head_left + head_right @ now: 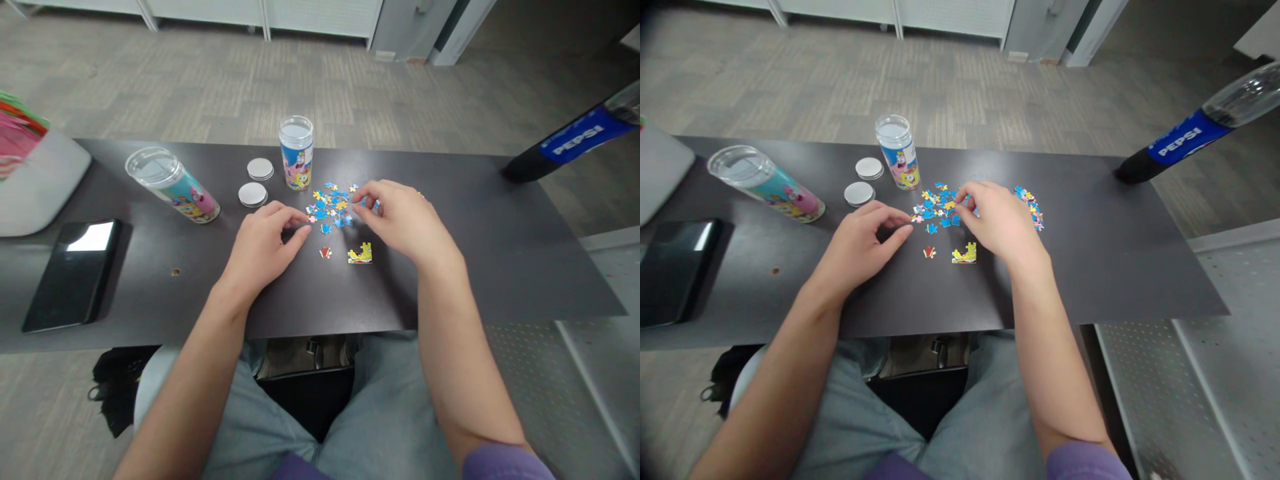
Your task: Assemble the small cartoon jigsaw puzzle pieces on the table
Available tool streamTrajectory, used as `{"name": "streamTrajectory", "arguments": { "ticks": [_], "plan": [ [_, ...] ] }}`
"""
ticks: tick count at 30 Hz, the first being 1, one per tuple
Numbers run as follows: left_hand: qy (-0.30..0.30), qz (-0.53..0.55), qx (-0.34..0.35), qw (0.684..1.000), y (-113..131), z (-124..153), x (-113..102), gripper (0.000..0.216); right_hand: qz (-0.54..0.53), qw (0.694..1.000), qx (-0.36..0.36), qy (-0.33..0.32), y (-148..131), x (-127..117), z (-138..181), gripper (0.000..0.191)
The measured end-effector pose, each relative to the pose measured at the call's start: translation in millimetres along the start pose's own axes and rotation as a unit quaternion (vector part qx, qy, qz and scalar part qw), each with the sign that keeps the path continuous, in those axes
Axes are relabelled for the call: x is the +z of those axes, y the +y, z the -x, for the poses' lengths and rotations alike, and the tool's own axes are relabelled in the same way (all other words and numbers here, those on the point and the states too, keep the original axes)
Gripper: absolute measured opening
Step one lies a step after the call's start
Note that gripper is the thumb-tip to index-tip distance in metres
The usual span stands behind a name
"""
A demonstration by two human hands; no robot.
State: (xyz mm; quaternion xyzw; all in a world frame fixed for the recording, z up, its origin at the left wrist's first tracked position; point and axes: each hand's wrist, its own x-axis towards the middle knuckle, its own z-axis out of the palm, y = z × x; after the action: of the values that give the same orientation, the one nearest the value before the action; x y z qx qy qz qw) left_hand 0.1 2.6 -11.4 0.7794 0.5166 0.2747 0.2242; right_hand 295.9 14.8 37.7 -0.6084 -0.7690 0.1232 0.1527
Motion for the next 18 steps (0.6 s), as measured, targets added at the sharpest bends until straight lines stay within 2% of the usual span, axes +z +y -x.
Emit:
{"name": "streamTrajectory", "arguments": {
  "ticks": [7, 14, 18],
  "plan": [
    [-0.017, -0.01, -0.005, 1.0, 3, 5, -13, 0.028, -0.096, 0.994, -0.008, 0.047, 21, 33, -18, 0.014],
    [-0.017, 0.0, 0.006, 1.0, -3, 4, -10, 0.026, -0.153, 0.985, 0.042, 0.072, 49, 26, -19, 0.02],
    [-0.027, 0.018, 0.021, 0.999, -4, 2, -5, 0.022, -0.15, 0.984, 0.053, 0.079, 53, 24, -20, 0.02]
  ]
}}
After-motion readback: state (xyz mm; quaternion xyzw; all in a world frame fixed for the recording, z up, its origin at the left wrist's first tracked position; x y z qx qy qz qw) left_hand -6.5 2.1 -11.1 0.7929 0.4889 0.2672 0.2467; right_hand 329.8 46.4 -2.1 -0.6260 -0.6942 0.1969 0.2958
